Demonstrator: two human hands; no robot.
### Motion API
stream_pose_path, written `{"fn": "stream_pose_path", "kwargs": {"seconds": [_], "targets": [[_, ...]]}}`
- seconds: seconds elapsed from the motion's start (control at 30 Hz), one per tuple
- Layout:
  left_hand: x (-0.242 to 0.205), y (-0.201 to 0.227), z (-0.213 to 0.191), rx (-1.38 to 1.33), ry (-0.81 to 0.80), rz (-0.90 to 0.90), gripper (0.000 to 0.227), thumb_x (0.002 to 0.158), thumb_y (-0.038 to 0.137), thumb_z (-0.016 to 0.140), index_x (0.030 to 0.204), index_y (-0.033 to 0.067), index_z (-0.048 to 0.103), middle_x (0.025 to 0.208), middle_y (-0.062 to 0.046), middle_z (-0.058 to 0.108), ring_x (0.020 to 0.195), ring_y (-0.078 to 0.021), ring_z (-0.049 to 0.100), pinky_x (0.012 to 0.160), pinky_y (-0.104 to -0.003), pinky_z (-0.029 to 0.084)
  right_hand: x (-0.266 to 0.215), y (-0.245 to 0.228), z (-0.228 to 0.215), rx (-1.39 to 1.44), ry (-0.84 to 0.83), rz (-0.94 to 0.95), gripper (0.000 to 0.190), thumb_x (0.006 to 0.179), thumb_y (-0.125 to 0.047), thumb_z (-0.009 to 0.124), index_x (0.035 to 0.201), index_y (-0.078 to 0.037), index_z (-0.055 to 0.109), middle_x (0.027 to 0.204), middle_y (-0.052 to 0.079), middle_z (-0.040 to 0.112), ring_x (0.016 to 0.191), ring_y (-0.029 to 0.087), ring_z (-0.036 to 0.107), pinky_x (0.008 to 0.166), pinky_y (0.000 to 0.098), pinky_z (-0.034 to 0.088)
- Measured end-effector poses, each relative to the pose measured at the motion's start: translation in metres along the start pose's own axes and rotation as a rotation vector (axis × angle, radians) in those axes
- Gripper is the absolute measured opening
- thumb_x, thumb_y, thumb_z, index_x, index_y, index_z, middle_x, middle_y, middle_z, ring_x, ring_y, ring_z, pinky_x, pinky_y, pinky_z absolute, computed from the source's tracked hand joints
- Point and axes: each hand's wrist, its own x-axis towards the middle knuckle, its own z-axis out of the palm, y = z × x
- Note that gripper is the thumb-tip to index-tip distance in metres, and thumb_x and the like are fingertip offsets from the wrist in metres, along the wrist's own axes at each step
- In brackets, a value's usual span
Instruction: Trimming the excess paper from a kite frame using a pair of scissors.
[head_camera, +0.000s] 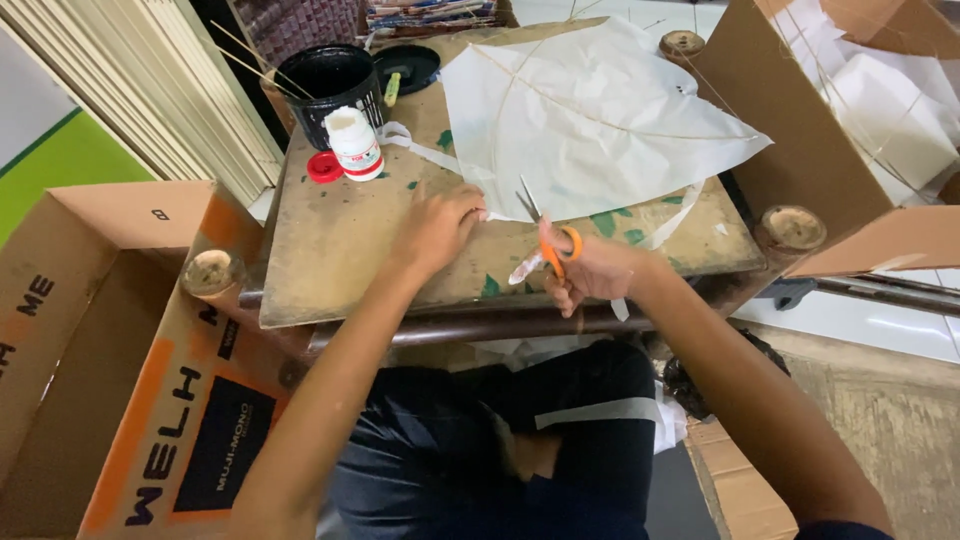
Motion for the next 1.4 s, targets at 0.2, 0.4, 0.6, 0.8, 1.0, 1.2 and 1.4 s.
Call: {"fn": "stream_pose_path", "kwargs": {"seconds": [0.2,0.4,0.6,0.8,1.0,1.2,1.4], "targets": [[-0.008,0.008,-0.022,-0.052,0.020,-0.065,0.015,0.104,0.019,0.058,0.114,0.0172,0.070,0.129,-0.005,0.070,0.119,-0.0271,0.066,0.120,-0.064,0.021,0.000,-0.001,0.000,-0.126,-0.171,0.133,0.104,0.074,-0.100,0.025,0.064,-0.003,0.060,0.058,0.013,0.054,0.064,0.030,0.065,0.068,0.0447,0.058],[-0.007,-0.015,-0.001,-0.030,0.001,-0.062,0.012,0.103,0.019,0.061,0.111,0.0187,0.071,0.129,-0.003,0.070,0.117,-0.0266,0.067,0.119,-0.059,0.025,0.021,0.002,0.002,-0.088,-0.167,0.200,0.103,0.069,-0.103,0.030,0.065,-0.005,0.060,0.061,0.013,0.055,0.066,0.031,0.066,0.073,0.0459,0.061],[-0.016,0.001,-0.017,-0.034,-0.029,-0.058,0.015,0.102,0.019,0.063,0.115,0.0165,0.069,0.134,-0.005,0.067,0.121,-0.0266,0.065,0.118,-0.057,0.028,0.028,0.008,0.002,-0.095,-0.169,0.149,0.103,0.071,-0.102,0.029,0.066,-0.004,0.060,0.060,0.011,0.053,0.064,0.030,0.064,0.071,0.0474,0.061],[-0.025,0.011,-0.027,-0.041,-0.022,-0.012,0.010,0.096,0.018,0.070,0.106,0.0195,0.072,0.133,-0.004,0.067,0.118,-0.0286,0.066,0.113,-0.054,0.031,0.021,0.010,0.001,-0.085,-0.169,0.136,0.097,0.075,-0.099,0.032,0.073,-0.007,0.061,0.061,0.012,0.056,0.062,0.031,0.064,0.068,0.0466,0.059],[-0.011,-0.002,-0.010,-0.032,0.030,-0.014,0.010,0.100,0.014,0.064,0.103,0.0190,0.072,0.132,-0.004,0.067,0.118,-0.0265,0.066,0.113,-0.055,0.033,0.023,0.018,0.004,-0.158,-0.203,0.190,0.105,0.073,-0.102,0.018,0.067,-0.006,0.059,0.059,0.012,0.059,0.065,0.029,0.067,0.067,0.0383,0.058],[-0.009,-0.001,-0.016,-0.001,0.002,-0.042,0.013,0.102,0.020,0.061,0.113,0.0181,0.069,0.133,-0.007,0.065,0.126,-0.0269,0.060,0.111,-0.055,0.034,-0.005,-0.013,0.019,-0.162,-0.214,0.165,0.108,0.074,-0.100,0.020,0.064,-0.001,0.061,0.060,0.018,0.060,0.068,0.033,0.067,0.072,0.0443,0.060],[-0.017,0.000,-0.018,-0.023,-0.028,-0.084,0.017,0.098,0.028,0.067,0.102,0.0122,0.071,0.131,-0.011,0.067,0.125,-0.0312,0.061,0.110,-0.053,0.037,0.020,0.010,-0.006,-0.125,-0.207,0.154,0.107,0.076,-0.099,0.027,0.067,0.001,0.064,0.058,0.017,0.058,0.065,0.034,0.067,0.069,0.0480,0.061]]}}
